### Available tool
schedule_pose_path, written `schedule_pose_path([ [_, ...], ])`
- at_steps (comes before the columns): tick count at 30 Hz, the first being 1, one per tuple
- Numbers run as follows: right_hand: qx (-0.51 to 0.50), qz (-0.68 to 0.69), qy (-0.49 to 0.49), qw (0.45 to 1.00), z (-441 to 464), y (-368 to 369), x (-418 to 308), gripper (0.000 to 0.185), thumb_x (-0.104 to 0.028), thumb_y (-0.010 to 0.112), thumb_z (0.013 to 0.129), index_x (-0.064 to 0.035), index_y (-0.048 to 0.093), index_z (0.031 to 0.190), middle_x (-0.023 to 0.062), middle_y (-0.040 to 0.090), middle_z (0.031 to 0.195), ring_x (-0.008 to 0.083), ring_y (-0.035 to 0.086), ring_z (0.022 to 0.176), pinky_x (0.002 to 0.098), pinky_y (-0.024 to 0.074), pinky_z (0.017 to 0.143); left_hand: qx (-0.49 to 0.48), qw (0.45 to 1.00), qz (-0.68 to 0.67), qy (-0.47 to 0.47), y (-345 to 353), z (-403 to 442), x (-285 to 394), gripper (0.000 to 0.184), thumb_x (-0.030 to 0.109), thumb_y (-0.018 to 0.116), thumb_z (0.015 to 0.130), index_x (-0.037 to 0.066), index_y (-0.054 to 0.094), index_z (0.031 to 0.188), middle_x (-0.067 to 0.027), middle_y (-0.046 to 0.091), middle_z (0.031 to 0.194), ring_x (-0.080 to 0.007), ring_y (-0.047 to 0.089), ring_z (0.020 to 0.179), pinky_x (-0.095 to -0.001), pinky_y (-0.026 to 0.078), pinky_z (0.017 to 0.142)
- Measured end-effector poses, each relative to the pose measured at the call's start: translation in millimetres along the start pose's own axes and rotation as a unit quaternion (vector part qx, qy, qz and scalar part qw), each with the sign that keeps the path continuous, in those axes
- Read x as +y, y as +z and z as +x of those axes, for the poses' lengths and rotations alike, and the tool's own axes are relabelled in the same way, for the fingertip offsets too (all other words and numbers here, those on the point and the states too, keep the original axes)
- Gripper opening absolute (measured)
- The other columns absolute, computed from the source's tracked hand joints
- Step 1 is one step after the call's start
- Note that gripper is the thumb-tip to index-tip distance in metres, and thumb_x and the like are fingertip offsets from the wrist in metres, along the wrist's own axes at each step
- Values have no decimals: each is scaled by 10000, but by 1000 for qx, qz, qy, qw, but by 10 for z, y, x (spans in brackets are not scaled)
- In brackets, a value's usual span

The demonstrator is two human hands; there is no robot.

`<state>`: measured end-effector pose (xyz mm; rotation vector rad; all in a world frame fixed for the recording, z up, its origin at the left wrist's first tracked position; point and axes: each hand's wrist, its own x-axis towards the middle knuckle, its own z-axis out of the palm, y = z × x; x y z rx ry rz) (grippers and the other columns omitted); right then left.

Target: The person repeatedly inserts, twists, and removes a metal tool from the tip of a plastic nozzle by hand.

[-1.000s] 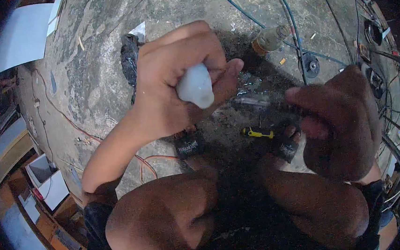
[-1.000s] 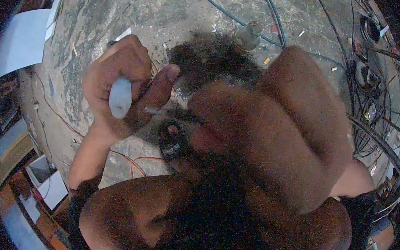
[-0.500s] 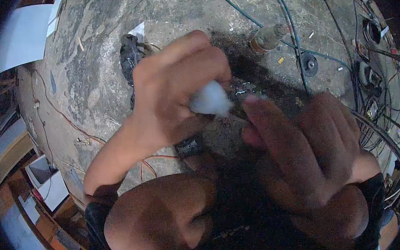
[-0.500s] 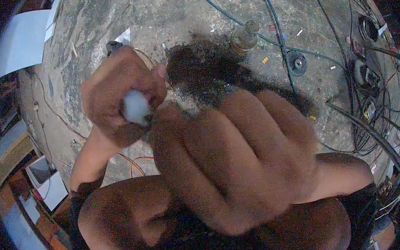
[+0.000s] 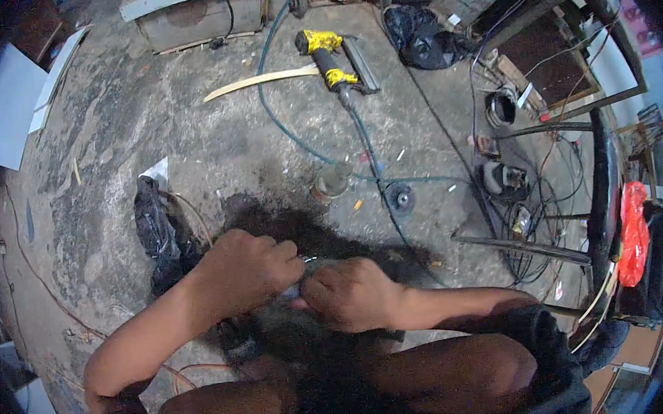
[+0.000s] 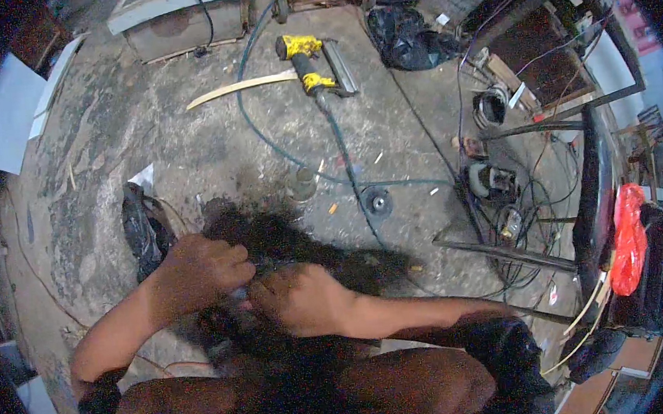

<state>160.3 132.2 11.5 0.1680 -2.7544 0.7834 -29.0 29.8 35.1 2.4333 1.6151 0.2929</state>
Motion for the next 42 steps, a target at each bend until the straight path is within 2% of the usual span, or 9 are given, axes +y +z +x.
schedule_pose_path([
  [4, 31, 74, 30, 996, -95, 72, -90, 260, -201, 691, 834, -68, 500, 717, 77, 471, 587, 271, 503, 469, 395, 407, 417, 2, 998, -5, 61, 107, -30, 0, 88, 206, 612, 764, 127, 575, 751, -24, 559, 732, -201, 640, 655, -352, 525, 531],
  [10, 76, 124, 113, 983, -12, -40, -163, 217, -100, 666, 844, -32, 510, 710, 113, 478, 586, 307, 510, 483, 415, 404, 429, 136, 981, 3, -141, -14, 84, 174, 173, 265, 662, 765, 119, 569, 757, -17, 546, 750, -195, 635, 674, -347, 509, 512],
  [21, 109, 247, 219, 938, -11, -85, -98, 313, -167, 549, 960, 17, 567, 707, 204, 513, 598, 362, 516, 495, 425, 420, 473, 198, 961, -166, -102, 615, 51, 6, 176, 256, 675, 768, 95, 605, 761, -74, 507, 658, -278, 595, 614, -389, 464, 502],
  [24, 103, 290, 279, 909, 7, -142, -84, 399, -211, 502, 997, 9, 549, 667, 174, 442, 534, 238, 400, 433, 400, 381, 445, 232, 937, -238, -109, 617, 77, 65, 205, 253, 677, 733, 75, 580, 768, -110, 524, 689, -332, 596, 683, -442, 446, 544],
  [27, 84, 290, 344, 889, 35, -104, -35, 455, -271, 481, 1012, 30, 527, 673, 111, 351, 509, 140, 343, 487, 372, 348, 433, 193, 944, -213, -161, 588, 42, 110, 212, 251, 701, 700, 86, 608, 796, -98, 574, 748, -336, 611, 734, -439, 467, 584],
  [30, -54, 297, 348, 887, 139, -229, 23, 382, -263, 478, 1007, 54, 582, 820, 211, 528, 612, 300, 496, 516, 428, 431, 545, 123, 959, -80, -243, 500, 77, 157, 195, 198, 714, 692, 83, 628, 825, -94, 598, 806, -316, 632, 769, -434, 497, 625],
  [35, -64, 228, 296, 925, 104, -10, 119, 198, -126, 540, 915, 66, 579, 940, 296, 604, 808, 481, 582, 823, 511, 464, 698, -57, 931, -10, -360, 437, 308, 250, 150, 108, 683, 722, 79, 625, 858, -101, 608, 875, -295, 662, 841, -425, 551, 692],
  [39, -33, 255, 268, 928, -49, 204, 140, 140, -35, 574, 822, 48, 577, 934, 287, 616, 829, 489, 587, 837, 526, 469, 698, 10, 945, -14, -328, 554, 272, 320, 117, 134, 655, 746, 81, 628, 846, -111, 629, 908, -303, 672, 821, -451, 546, 643],
  [42, -151, 158, 269, 938, -152, 133, 123, 86, -68, 566, 884, -1, 582, 934, 230, 619, 801, 428, 617, 782, 469, 468, 639, -19, 954, -39, -297, 719, 159, 309, 96, 151, 638, 754, 83, 630, 822, -110, 644, 874, -307, 679, 779, -456, 542, 618],
])
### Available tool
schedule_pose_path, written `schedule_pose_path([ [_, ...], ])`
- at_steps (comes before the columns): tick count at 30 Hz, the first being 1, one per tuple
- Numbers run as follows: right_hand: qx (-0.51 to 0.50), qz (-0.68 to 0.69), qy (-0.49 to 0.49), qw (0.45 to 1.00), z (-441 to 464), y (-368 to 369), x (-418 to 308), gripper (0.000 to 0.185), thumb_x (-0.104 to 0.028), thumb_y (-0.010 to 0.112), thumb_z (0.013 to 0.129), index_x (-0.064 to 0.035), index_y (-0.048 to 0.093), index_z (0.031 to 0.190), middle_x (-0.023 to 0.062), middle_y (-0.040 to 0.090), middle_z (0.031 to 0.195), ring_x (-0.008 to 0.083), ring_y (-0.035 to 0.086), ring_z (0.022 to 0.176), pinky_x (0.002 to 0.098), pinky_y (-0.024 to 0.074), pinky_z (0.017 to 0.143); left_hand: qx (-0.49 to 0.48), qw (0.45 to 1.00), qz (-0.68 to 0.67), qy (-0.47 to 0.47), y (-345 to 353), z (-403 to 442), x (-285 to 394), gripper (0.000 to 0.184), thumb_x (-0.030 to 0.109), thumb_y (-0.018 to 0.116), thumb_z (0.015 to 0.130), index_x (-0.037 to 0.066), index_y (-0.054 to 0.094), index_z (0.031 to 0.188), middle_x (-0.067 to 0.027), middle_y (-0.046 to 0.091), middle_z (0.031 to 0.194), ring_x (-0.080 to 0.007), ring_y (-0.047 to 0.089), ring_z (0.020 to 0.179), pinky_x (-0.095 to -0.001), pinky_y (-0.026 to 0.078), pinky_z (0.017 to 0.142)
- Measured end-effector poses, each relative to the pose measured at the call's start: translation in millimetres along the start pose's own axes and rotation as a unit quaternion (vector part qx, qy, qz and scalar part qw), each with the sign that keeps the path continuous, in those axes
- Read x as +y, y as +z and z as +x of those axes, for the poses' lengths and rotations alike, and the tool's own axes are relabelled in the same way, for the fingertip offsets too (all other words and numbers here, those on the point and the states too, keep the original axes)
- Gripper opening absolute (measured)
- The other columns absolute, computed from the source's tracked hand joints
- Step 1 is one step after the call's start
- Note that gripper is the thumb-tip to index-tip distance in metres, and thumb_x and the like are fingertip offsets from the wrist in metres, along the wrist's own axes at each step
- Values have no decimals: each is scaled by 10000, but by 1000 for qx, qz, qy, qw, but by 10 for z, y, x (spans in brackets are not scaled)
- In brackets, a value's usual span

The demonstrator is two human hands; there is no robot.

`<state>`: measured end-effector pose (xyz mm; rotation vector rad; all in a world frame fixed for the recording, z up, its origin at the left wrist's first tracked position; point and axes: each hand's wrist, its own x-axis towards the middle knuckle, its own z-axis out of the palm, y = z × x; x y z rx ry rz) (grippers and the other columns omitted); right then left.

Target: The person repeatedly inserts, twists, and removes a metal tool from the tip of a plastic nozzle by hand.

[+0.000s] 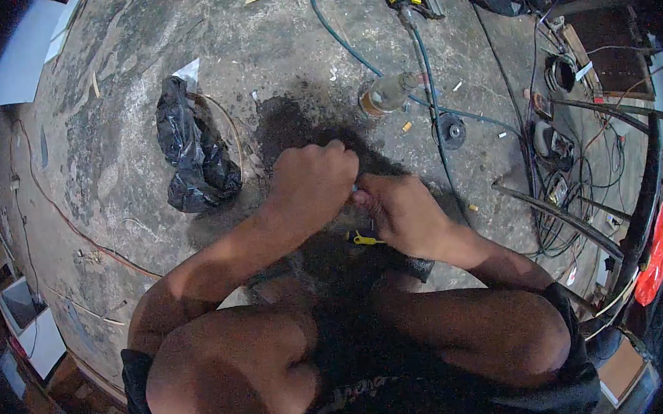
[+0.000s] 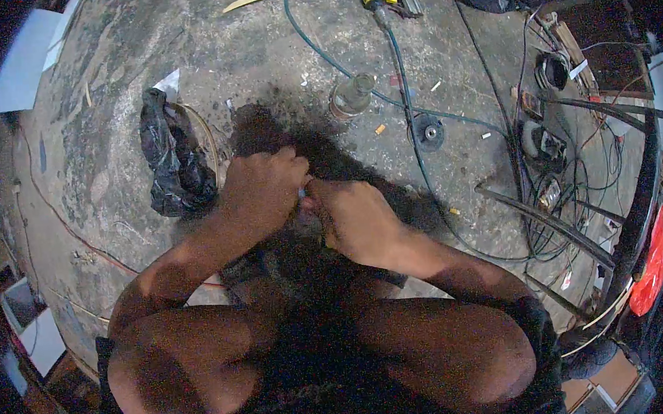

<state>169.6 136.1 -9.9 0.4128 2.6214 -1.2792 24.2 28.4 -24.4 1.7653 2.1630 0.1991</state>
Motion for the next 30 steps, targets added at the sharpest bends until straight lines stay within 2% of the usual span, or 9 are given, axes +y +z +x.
schedule_pose_path([
  [3, -48, -92, -32, 994, -87, 201, 195, 97, -96, 578, 874, -21, 576, 936, 203, 626, 794, 417, 618, 759, 495, 470, 630, -20, 999, -20, 46, 188, -97, -87, 96, 167, 613, 767, 78, 646, 780, -111, 656, 792, -297, 687, 713, -430, 547, 587],
  [9, -106, -108, -145, 978, -235, 328, 282, 142, -173, 572, 886, -48, 589, 951, 161, 630, 804, 374, 633, 758, 477, 490, 633, -37, 989, -16, 140, 429, -368, -92, 134, 177, 603, 760, 80, 686, 719, -123, 682, 711, -268, 700, 639, -378, 551, 534],
  [12, -125, -41, -172, 976, -265, 349, 301, 257, -144, 499, 864, -59, 586, 1092, 197, 641, 991, 384, 653, 789, 501, 518, 654, -42, 984, -24, 173, 381, -382, -116, 134, 180, 601, 759, 85, 687, 720, -124, 683, 704, -261, 699, 629, -378, 548, 526],
  [15, -112, -88, -165, 976, -249, 387, 273, 238, -153, 511, 870, -60, 586, 1077, 184, 650, 926, 387, 649, 768, 488, 521, 647, -40, 984, -2, 175, 263, -333, -143, 131, 181, 604, 754, 85, 687, 721, -123, 684, 706, -261, 698, 620, -380, 549, 526],
  [19, -77, -32, -126, 989, -131, 287, 191, 103, -120, 561, 885, -17, 563, 877, 169, 607, 795, 384, 609, 727, 460, 497, 641, -33, 982, 20, 183, 199, -232, -241, 88, 146, 587, 761, 84, 649, 748, -120, 657, 721, -279, 680, 616, -403, 543, 519],
  [22, -106, -48, -62, 991, -40, 181, 90, 111, -75, 574, 821, -10, 589, 909, 180, 619, 847, 376, 618, 774, 456, 507, 673, -32, 982, 55, 178, 196, -131, -329, 65, 118, 577, 763, 84, 632, 758, -126, 644, 724, -293, 671, 624, -409, 539, 532],
  [25, -108, -6, -171, 979, -293, 271, 396, 272, -128, 587, 824, -72, 616, 1089, 175, 659, 835, 370, 644, 679, 470, 523, 588, -13, 979, 188, 83, 165, -10, -1081, 117, 177, 607, 777, 99, 685, 738, -89, 657, 660, -246, 694, 669, -395, 551, 560],
  [28, -138, -55, -98, 984, -437, 299, 428, 175, -74, 587, 777, -3, 623, 932, 182, 638, 912, 386, 631, 839, 451, 518, 723, -41, 970, 215, 109, -48, -185, -1303, 83, 193, 632, 769, 133, 656, 717, -40, 653, 762, -197, 683, 703, -360, 545, 602],
  [30, -97, -35, -99, 990, -280, 192, 467, 149, -56, 573, 798, 5, 614, 927, 194, 618, 872, 404, 613, 814, 466, 499, 696, -10, 953, 242, 180, 29, -137, -1206, 43, 178, 633, 765, 142, 653, 755, -24, 643, 826, -186, 678, 758, -344, 544, 625],
])
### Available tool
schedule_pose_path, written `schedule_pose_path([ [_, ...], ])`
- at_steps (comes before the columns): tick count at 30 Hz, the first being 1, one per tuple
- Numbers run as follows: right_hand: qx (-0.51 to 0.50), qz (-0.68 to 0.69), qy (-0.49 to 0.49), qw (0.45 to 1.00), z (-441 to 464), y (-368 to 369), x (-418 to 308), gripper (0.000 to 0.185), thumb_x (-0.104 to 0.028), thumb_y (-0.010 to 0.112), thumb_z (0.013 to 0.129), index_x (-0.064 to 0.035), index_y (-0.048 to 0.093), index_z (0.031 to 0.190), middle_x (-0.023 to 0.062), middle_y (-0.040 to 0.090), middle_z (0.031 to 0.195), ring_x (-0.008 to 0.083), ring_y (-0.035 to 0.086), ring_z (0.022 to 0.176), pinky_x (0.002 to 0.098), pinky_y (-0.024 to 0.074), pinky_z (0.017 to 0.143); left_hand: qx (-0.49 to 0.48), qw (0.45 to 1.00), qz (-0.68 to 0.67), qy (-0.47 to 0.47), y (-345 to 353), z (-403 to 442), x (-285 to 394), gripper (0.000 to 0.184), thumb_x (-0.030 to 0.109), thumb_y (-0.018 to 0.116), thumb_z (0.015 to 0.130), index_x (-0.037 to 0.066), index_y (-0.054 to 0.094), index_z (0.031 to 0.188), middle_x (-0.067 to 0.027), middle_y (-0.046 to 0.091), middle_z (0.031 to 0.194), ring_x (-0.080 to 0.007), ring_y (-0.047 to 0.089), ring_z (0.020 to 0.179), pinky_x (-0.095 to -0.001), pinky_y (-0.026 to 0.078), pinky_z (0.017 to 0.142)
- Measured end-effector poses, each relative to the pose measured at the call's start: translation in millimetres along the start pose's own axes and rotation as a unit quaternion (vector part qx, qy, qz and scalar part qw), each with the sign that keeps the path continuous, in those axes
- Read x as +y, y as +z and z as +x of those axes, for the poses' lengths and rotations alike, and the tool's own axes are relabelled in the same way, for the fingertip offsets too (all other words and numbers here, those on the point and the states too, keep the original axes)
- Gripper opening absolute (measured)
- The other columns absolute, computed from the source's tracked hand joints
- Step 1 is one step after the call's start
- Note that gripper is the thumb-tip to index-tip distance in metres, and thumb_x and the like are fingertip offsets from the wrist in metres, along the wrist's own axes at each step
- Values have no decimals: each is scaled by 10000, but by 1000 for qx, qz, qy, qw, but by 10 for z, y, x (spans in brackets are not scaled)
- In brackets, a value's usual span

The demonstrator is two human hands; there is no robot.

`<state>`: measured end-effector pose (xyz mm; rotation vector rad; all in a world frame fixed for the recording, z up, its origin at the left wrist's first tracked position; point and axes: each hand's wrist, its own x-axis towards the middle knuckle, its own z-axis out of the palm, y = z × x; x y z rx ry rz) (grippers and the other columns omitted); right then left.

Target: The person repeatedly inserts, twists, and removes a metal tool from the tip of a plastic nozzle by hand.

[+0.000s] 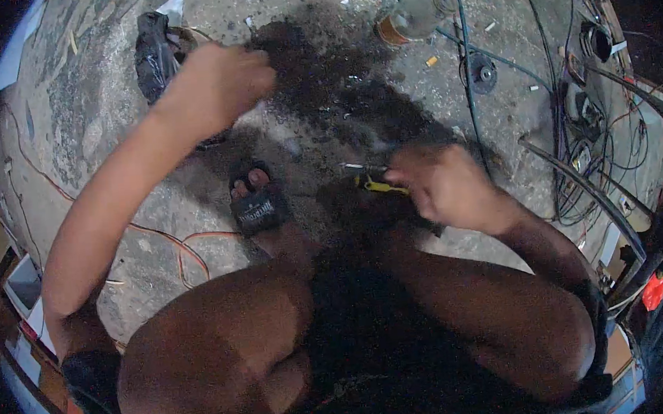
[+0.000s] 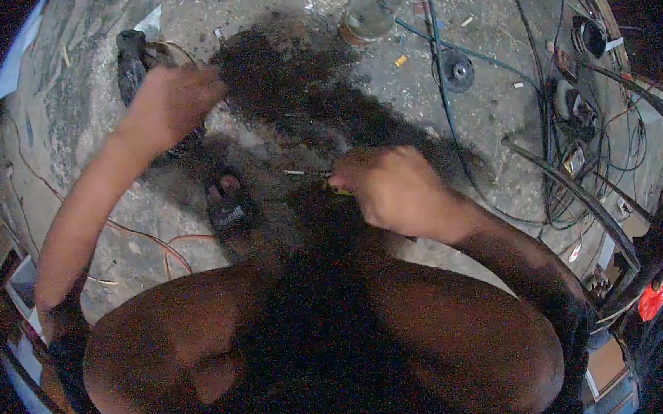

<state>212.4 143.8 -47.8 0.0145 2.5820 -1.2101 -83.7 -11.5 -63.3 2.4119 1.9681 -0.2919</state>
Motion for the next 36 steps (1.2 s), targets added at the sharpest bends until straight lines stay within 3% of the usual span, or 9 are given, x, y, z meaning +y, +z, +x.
schedule_pose_path([
  [2, 11, 4, 37, 999, 119, -213, -130, 136, -49, 568, 810, 7, 610, 926, 197, 602, 843, 412, 602, 797, 474, 486, 682, -1, 999, 16, 38, -38, 114, 97, 63, 166, 623, 765, 149, 631, 825, -16, 624, 887, -199, 660, 826, -334, 541, 664],
  [4, 51, 5, 0, 999, 225, -307, -219, 127, -43, 562, 841, 12, 610, 944, 198, 573, 816, 421, 580, 771, 477, 464, 660, -30, 999, 18, 39, -161, 249, 94, 158, 156, 602, 768, 153, 590, 926, -18, 598, 944, -236, 630, 906, -329, 536, 719],
  [10, 141, 27, -23, 989, 233, -562, -433, 189, -18, 552, 861, 27, 630, 1027, 161, 536, 775, 334, 566, 686, 397, 445, 602, 178, 972, -153, 29, -493, 340, 95, 161, 95, 659, 712, 94, 517, 788, -67, 516, 748, -244, 603, 714, -364, 489, 589],
  [13, 200, 6, -12, 980, 177, -717, -613, 167, -34, 569, 872, 31, 650, 1004, 125, 523, 744, 253, 536, 628, 352, 412, 559, 256, 915, -313, 1, -583, 374, 127, 211, 35, 672, 682, 58, 464, 711, -83, 463, 669, -258, 534, 598, -368, 421, 537],
  [17, 284, -68, -28, 956, 150, -814, -744, 159, -130, 637, 882, 13, 680, 937, 87, 526, 711, 192, 485, 579, 323, 372, 520, 261, 879, -395, -61, -747, 372, 250, 239, 16, 663, 696, 42, 428, 658, -77, 421, 616, -259, 462, 541, -341, 364, 516],
  [21, 355, -116, -43, 927, 212, -839, -865, 137, -99, 740, 794, -27, 693, 900, 72, 555, 703, 177, 473, 571, 295, 360, 504, 247, 860, -439, -82, -850, 370, 313, 239, 33, 662, 710, 40, 429, 656, -74, 417, 606, -241, 455, 536, -326, 353, 510],
  [26, 361, -210, -53, 907, 291, -893, -1052, 174, -42, 782, 725, -47, 688, 872, 60, 569, 714, 178, 474, 562, 299, 366, 487, 249, 867, -427, -68, -895, 385, 339, 211, 92, 674, 714, 38, 473, 676, -83, 462, 626, -254, 496, 565, -336, 380, 528],
  [31, 363, -194, -109, 905, 409, -767, -878, 179, -31, 766, 711, -41, 659, 854, 73, 534, 683, 219, 478, 535, 321, 374, 463, 203, 883, -415, -85, -965, 364, 441, 232, 179, 717, 677, 35, 552, 754, -116, 543, 692, -340, 580, 659, -385, 442, 575],
  [36, 310, -170, -136, 926, 461, -707, -800, 191, -42, 735, 701, -32, 598, 833, 91, 499, 660, 266, 515, 544, 379, 406, 460, 146, 929, -327, -92, -967, 331, 459, 263, 193, 683, 691, 41, 600, 890, -142, 605, 772, -354, 637, 762, -438, 496, 631],
])
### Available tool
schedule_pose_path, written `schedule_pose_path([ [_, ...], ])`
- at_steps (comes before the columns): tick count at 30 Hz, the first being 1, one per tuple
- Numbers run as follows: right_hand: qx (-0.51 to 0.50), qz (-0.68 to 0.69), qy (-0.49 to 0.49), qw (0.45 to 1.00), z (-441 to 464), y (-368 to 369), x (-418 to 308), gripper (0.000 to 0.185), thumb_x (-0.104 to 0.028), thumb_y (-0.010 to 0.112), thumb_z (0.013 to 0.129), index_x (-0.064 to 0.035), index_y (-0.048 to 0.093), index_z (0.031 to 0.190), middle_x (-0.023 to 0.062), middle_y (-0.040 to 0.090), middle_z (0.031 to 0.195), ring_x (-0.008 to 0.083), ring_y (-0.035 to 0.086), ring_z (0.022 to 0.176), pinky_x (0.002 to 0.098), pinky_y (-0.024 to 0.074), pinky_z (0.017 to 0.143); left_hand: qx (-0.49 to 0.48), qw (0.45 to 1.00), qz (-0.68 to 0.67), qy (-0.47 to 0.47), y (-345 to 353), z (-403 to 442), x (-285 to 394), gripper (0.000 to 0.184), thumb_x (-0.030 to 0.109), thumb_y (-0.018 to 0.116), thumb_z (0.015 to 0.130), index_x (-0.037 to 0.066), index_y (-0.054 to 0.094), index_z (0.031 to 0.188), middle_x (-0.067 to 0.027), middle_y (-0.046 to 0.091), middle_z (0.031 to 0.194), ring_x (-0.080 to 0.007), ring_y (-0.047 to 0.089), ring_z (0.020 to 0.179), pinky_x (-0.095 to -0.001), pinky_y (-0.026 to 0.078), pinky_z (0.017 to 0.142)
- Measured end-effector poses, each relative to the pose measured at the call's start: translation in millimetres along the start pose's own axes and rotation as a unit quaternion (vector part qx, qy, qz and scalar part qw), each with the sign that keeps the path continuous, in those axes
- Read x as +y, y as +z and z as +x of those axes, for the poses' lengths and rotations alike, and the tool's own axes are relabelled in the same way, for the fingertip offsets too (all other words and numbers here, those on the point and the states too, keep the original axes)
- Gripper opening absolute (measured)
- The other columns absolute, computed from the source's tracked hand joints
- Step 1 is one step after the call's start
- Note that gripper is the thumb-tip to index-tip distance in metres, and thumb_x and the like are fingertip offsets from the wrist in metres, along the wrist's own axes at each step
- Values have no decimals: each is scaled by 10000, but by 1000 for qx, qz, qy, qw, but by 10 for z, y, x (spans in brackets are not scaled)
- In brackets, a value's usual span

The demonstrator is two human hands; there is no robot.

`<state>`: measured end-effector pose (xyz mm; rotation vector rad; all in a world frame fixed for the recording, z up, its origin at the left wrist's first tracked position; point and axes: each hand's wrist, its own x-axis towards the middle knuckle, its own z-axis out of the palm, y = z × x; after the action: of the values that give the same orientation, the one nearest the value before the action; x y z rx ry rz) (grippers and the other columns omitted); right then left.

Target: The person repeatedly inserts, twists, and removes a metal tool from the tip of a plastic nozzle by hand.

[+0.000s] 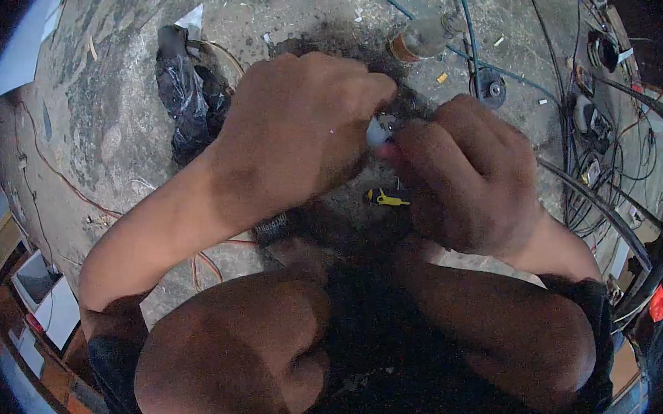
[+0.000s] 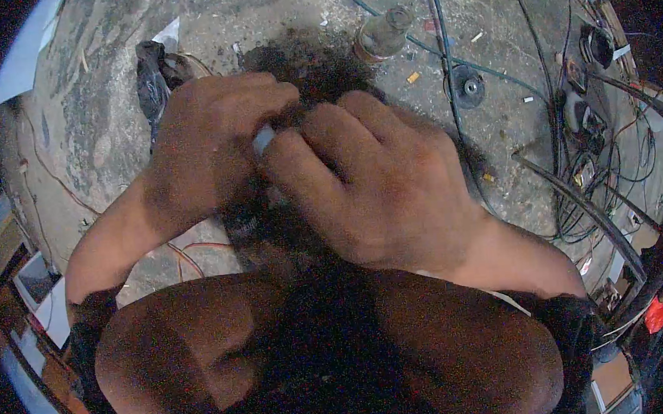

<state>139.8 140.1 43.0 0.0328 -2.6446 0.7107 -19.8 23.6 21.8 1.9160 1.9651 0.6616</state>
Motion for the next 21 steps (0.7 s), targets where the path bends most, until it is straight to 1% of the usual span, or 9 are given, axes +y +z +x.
schedule_pose_path([
  [1, -17, 9, 1, 1000, -22, -9, 20, 188, -35, 729, 701, -32, 598, 836, 94, 502, 663, 272, 521, 547, 385, 413, 468, -28, 999, 20, -6, -11, -8, -15, 259, 182, 667, 703, 42, 605, 913, -144, 615, 787, -349, 644, 776, -445, 503, 639],
  [4, -92, 50, 21, 994, -80, -49, 122, 172, -13, 702, 700, -32, 596, 835, 96, 507, 658, 287, 537, 549, 394, 427, 487, -113, 976, 181, -53, -63, -45, -115, 198, 149, 632, 718, 56, 603, 890, -131, 612, 781, -343, 642, 767, -443, 502, 629],
  [7, -148, 55, 42, 986, -206, -35, 191, 155, 7, 672, 696, -31, 608, 832, 97, 530, 661, 301, 556, 557, 385, 446, 512, -115, 952, 272, -87, -166, -53, -189, 143, 114, 606, 729, 76, 594, 866, -121, 600, 757, -336, 643, 763, -444, 504, 624],
  [8, -160, 46, 45, 985, -234, -38, 222, 152, 13, 662, 693, -31, 614, 831, 98, 542, 664, 306, 563, 561, 380, 454, 521, -90, 960, 255, -74, -188, -52, -221, 134, 107, 612, 721, 77, 581, 848, -120, 587, 742, -334, 638, 747, -445, 495, 615],
  [10, -109, 70, 56, 990, -223, -157, 252, 115, 7, 664, 721, -25, 628, 825, 101, 575, 675, 293, 567, 546, 360, 461, 528, -40, 974, 218, -50, -203, -70, -255, 128, 92, 624, 706, 78, 555, 813, -119, 560, 712, -328, 628, 714, -446, 478, 597],
  [13, 6, 41, 85, 996, -153, -242, 135, 50, -21, 671, 771, -19, 648, 816, 109, 619, 689, 274, 566, 522, 337, 460, 524, 23, 999, 36, 13, -187, -30, -241, 175, 70, 652, 666, 57, 497, 745, -111, 498, 662, -316, 565, 619, -402, 428, 546],
  [16, 51, 2, 86, 995, -38, -349, -63, 57, -64, 668, 830, -8, 659, 821, 117, 625, 651, 234, 533, 475, 320, 411, 462, 54, 993, -99, 22, -176, 27, -125, 249, 59, 669, 645, 40, 423, 682, -91, 426, 619, -277, 474, 553, -349, 369, 523],
  [19, 13, 11, 110, 994, -18, -479, -204, 58, -63, 666, 830, -11, 667, 803, 106, 612, 638, 227, 505, 471, 329, 374, 433, 63, 986, -157, -1, -177, 47, -18, 283, 64, 668, 662, 40, 388, 641, -74, 382, 593, -235, 428, 537, -310, 340, 523],
  [21, -23, 7, 116, 993, -2, -564, -295, 58, -68, 664, 828, -14, 664, 807, 99, 602, 641, 228, 498, 479, 335, 366, 430, 70, 979, -189, -6, -153, 40, 18, 287, 68, 666, 656, 47, 381, 629, -66, 372, 587, -217, 419, 533, -309, 330, 519],
])
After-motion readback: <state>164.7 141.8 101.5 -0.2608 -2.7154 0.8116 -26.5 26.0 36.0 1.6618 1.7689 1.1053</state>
